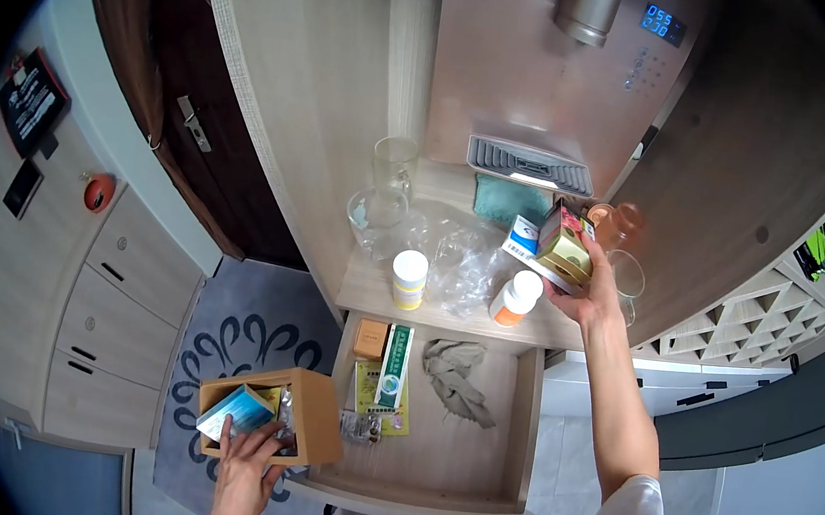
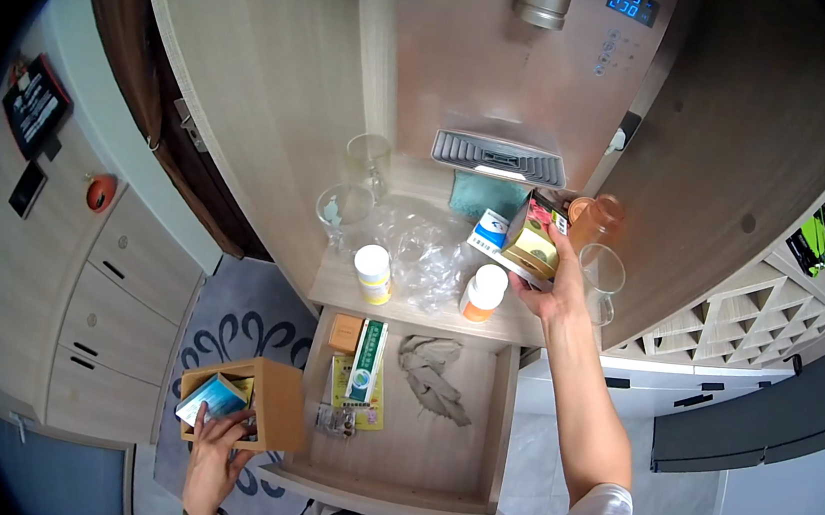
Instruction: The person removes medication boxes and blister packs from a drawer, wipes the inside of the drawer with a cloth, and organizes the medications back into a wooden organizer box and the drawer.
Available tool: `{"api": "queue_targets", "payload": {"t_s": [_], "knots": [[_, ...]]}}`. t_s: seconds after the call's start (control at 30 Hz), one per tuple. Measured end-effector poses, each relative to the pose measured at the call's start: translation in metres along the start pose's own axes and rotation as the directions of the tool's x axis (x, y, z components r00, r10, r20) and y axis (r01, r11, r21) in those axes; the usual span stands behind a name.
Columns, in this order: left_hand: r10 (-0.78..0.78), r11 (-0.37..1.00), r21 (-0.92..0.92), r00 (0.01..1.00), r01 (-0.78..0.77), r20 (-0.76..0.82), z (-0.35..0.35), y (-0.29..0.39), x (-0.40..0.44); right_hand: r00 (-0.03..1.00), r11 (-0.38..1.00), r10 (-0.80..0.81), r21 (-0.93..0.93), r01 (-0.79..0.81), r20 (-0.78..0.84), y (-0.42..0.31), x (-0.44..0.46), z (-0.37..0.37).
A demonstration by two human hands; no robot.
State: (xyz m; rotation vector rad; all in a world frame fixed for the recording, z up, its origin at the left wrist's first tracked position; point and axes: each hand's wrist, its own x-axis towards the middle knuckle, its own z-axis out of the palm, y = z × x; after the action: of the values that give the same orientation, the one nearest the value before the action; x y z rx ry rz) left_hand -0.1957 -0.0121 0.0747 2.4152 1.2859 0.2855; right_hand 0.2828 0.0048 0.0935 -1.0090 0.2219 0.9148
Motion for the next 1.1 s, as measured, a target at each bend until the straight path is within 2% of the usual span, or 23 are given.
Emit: {"api": "queue_targets", "payload": {"t_s": [0.1, 0.17, 0.2, 0.3, 0.37, 0.47, 0.53, 0.57, 0.6, 0.63, 0.67, 0.7, 0.73, 0.77, 0.8, 0.83, 0.9, 0.93, 1.0, 1.03, 1.1], "knots": [[0.01, 1.0, 0.014, 1.0, -0.01, -0.009, 0.002, 0.002, 0.002, 0.999, 0.999, 0.034, 0.03, -0.033, -0.032, 0.007, 0.036, -0.003], [0.022, 0.999, 0.035, 1.0, -0.021, -0.015, 0.005, 0.004, 0.004, 0.997, 0.996, 0.08, 0.031, -0.081, 0.016, 0.01, 0.053, -0.006], [0.034, 0.998, 0.056, 0.999, -0.033, -0.021, 0.007, 0.005, 0.005, 0.996, 0.998, 0.063, -0.002, -0.063, 0.058, 0.012, 0.053, -0.001], [0.055, 0.996, 0.07, 0.998, -0.053, -0.03, 0.016, 0.006, 0.008, 0.999, 1.0, 0.021, 0.005, -0.021, 0.045, 0.017, 0.04, 0.002], [0.059, 0.996, 0.073, 0.998, -0.056, -0.037, 0.024, 0.007, 0.009, 0.998, 0.998, 0.053, 0.025, -0.054, 0.036, 0.015, 0.036, -0.006], [0.068, 0.991, 0.119, 0.996, -0.061, -0.055, 0.034, 0.009, 0.011, 0.99, 0.991, 0.119, -0.066, -0.114, 0.069, 0.01, 0.023, -0.032], [0.06, 0.99, 0.133, 0.996, -0.052, -0.062, 0.042, 0.01, 0.012, 0.998, 0.99, -0.002, -0.14, 0.011, 0.063, 0.014, -0.008, -0.047], [0.057, 0.988, 0.147, 0.996, -0.046, -0.075, 0.045, 0.011, 0.013, 0.963, 0.948, -0.229, -0.192, 0.255, 0.144, 0.028, -0.022, -0.065], [0.063, 0.987, 0.151, 0.994, -0.049, -0.091, 0.047, 0.012, 0.014, 0.869, 0.847, -0.434, -0.222, 0.483, 0.235, 0.046, -0.037, -0.08], [0.055, 0.988, 0.151, 0.995, -0.041, -0.087, 0.051, 0.011, 0.015, 0.734, 0.677, -0.651, -0.292, 0.676, 0.191, 0.066, -0.064, -0.07], [0.049, 0.989, 0.141, 0.994, -0.035, -0.1, 0.057, 0.009, 0.016, 0.62, 0.49, -0.707, -0.397, 0.776, 0.34, 0.084, -0.073, -0.082], [0.044, 0.991, 0.132, 0.993, -0.029, -0.113, 0.06, 0.008, 0.016, 0.638, 0.503, -0.633, -0.394, 0.769, 0.438, 0.106, -0.088, -0.085], [0.032, 0.991, 0.131, 0.994, -0.018, -0.103, 0.061, 0.013, 0.017, 0.659, 0.377, -0.44, -0.541, 0.752, 0.61, 0.12, -0.089, -0.091], [0.024, 0.991, 0.135, 0.995, -0.012, -0.093, 0.064, 0.017, 0.017, 0.69, 0.264, -0.189, -0.641, 0.721, 0.699, 0.129, -0.087, -0.091], [0.02, 0.99, 0.142, 0.993, -0.003, -0.119, 0.07, 0.018, 0.018, 0.658, 0.113, -0.087, -0.649, 0.752, 0.748, 0.149, -0.069, -0.098], [0.017, 0.989, 0.148, 0.989, 0.005, -0.149, 0.076, 0.02, 0.018, 0.662, 0.119, -0.082, -0.652, 0.749, 0.745, 0.169, -0.054, -0.104], [0.019, 0.989, 0.145, 0.983, 0.008, -0.185, 0.083, 0.023, 0.017, 0.656, -0.322, -0.13, -0.657, 0.682, 0.744, 0.199, -0.031, -0.112], [-0.002, 0.99, 0.135, 0.981, 0.029, -0.194, 0.085, 0.025, 0.017, 0.653, -0.318, -0.123, -0.653, 0.688, 0.747, 0.206, -0.026, -0.114], [-0.04, 0.989, 0.128, 0.978, 0.068, -0.205, 0.087, 0.029, 0.017, 0.699, -0.428, -0.022, -0.638, 0.64, 0.715, 0.218, -0.019, -0.121], [-0.047, 0.986, 0.147, 0.974, 0.082, -0.223, 0.088, 0.031, 0.02, 0.696, -0.425, -0.009, -0.632, 0.648, 0.718, 0.225, -0.013, -0.131], [-0.064, 0.98, 0.168, 0.968, 0.107, -0.242, 0.09, 0.033, 0.023, 0.621, -0.375, 0.157, -0.535, 0.757, 0.768, 0.231, 0.001, -0.151]]}}
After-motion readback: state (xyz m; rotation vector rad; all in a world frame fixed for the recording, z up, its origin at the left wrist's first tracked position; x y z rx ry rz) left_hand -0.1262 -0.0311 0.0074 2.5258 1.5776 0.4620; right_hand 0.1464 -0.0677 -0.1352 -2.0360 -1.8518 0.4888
